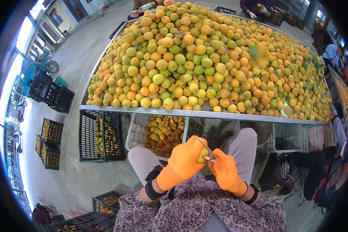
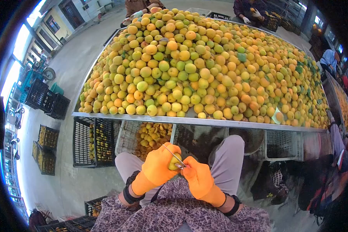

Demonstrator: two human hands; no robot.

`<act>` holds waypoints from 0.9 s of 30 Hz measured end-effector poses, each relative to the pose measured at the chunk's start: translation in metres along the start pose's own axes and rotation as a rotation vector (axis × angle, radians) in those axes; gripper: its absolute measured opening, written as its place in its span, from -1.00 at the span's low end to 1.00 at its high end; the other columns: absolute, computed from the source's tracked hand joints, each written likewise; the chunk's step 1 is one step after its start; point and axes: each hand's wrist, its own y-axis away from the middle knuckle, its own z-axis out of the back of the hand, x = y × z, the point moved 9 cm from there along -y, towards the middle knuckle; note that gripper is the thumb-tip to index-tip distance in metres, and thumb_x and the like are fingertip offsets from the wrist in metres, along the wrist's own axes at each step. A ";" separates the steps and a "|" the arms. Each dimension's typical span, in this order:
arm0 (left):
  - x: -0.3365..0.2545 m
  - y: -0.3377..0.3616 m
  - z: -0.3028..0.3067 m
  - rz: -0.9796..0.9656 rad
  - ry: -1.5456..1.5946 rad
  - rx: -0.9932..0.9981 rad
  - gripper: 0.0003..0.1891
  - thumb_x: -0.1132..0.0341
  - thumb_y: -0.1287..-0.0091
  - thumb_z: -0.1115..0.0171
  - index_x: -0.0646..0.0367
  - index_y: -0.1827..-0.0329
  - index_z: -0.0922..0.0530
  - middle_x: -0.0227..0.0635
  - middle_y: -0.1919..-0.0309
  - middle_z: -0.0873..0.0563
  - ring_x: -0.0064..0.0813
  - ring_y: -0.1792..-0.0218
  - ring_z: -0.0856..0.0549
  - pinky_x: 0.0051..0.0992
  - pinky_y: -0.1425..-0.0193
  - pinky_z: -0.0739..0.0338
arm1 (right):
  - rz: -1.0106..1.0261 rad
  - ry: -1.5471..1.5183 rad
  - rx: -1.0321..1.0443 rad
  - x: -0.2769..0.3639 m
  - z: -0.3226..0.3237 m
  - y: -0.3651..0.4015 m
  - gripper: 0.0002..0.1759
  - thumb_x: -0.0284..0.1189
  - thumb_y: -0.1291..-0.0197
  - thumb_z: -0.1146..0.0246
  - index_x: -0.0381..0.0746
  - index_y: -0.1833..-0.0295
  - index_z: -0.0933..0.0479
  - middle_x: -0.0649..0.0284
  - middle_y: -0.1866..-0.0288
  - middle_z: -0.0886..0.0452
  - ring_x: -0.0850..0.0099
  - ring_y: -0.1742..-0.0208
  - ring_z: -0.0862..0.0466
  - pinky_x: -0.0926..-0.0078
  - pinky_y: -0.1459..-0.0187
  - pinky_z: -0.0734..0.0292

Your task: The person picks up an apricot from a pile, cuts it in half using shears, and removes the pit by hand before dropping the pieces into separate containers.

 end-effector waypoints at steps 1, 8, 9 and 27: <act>-0.002 0.000 0.001 -0.012 -0.023 -0.030 -0.52 0.45 0.12 -0.46 0.08 0.10 -0.45 -0.21 0.27 -0.58 0.00 0.29 -0.63 -0.20 0.30 -0.52 | 0.047 0.007 -0.034 0.000 0.001 0.002 -0.49 -0.04 -0.45 0.03 -0.34 0.22 -0.42 0.24 0.58 -0.41 0.51 0.55 -0.35 0.47 0.48 -0.25; -0.002 0.001 -0.008 -0.010 -0.088 -0.086 -0.48 0.45 0.20 -0.48 0.05 0.12 -0.46 -0.25 0.32 -0.57 -0.03 0.37 -0.64 -0.19 0.38 -0.51 | 0.079 -0.015 -0.117 -0.017 0.003 0.006 -0.45 0.00 -0.44 0.04 -0.35 0.21 -0.41 0.21 0.57 -0.42 0.49 0.55 -0.38 0.47 0.48 -0.26; -0.001 0.002 -0.012 -0.003 -0.127 -0.068 -0.48 0.44 0.21 -0.48 0.05 0.12 -0.46 -0.25 0.32 -0.57 -0.04 0.37 -0.64 -0.20 0.38 -0.51 | 0.091 -0.039 -0.115 -0.022 0.002 0.007 -0.45 0.01 -0.43 0.04 -0.34 0.20 -0.41 0.20 0.56 -0.42 0.47 0.55 -0.39 0.47 0.47 -0.27; 0.001 -0.019 -0.046 -0.145 -0.356 0.126 -0.73 0.27 -0.24 -0.17 0.18 0.04 -0.58 -0.08 0.33 -0.69 -0.01 0.34 -0.67 -0.17 0.21 -0.57 | 0.185 -0.096 -0.262 -0.066 0.015 -0.004 -0.62 -0.17 -0.41 0.00 -0.33 0.13 -0.42 -0.15 0.39 -0.51 -0.17 0.30 -0.53 0.12 0.25 -0.41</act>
